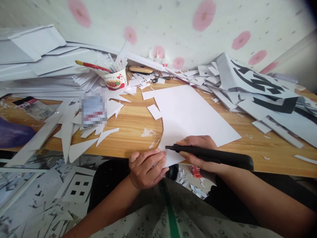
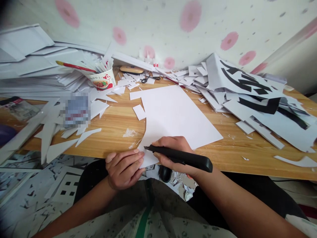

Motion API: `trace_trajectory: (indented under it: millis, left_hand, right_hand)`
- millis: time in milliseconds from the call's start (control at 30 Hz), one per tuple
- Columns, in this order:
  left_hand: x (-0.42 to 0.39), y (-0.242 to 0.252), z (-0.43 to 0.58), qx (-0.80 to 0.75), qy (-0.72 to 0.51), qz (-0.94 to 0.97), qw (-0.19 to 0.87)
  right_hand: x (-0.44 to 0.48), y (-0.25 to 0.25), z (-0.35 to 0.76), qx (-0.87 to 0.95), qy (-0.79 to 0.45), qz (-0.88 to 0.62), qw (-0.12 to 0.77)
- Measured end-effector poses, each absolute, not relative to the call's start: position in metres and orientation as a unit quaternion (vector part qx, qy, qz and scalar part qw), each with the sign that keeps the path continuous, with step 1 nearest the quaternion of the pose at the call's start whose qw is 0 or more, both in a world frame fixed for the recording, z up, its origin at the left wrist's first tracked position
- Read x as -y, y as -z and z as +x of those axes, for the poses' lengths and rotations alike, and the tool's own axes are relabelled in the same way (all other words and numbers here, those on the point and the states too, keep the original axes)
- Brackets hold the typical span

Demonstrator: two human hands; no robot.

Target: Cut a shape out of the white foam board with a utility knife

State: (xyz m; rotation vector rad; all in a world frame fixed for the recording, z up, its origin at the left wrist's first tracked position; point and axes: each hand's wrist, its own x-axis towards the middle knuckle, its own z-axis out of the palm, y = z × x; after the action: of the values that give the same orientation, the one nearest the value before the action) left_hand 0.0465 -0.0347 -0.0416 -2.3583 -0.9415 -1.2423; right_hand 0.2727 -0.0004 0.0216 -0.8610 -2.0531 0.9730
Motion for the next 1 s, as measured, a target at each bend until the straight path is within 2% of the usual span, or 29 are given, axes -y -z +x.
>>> trace_trajectory:
  millis: [300,700,867,1000]
  left_hand:
    - [0.035,0.041,0.047,0.328,0.438,-0.824,0.145]
    - [0.034,0.038,0.046,0.325,0.432,-0.828,0.15]
    - [0.034,0.037,0.046,0.323,0.43,-0.829,0.154]
    - [0.034,0.037,0.047,0.323,0.427,-0.83,0.157]
  right_hand:
    - [0.013,-0.016,0.281,0.791,-0.354,-0.371,0.335]
    - [0.029,-0.01,0.294,0.792,-0.316,-0.374,0.365]
    - [0.038,-0.017,0.3,0.795,-0.316,-0.392,0.339]
    - [0.041,-0.013,0.306,0.8,-0.298,-0.377,0.359]
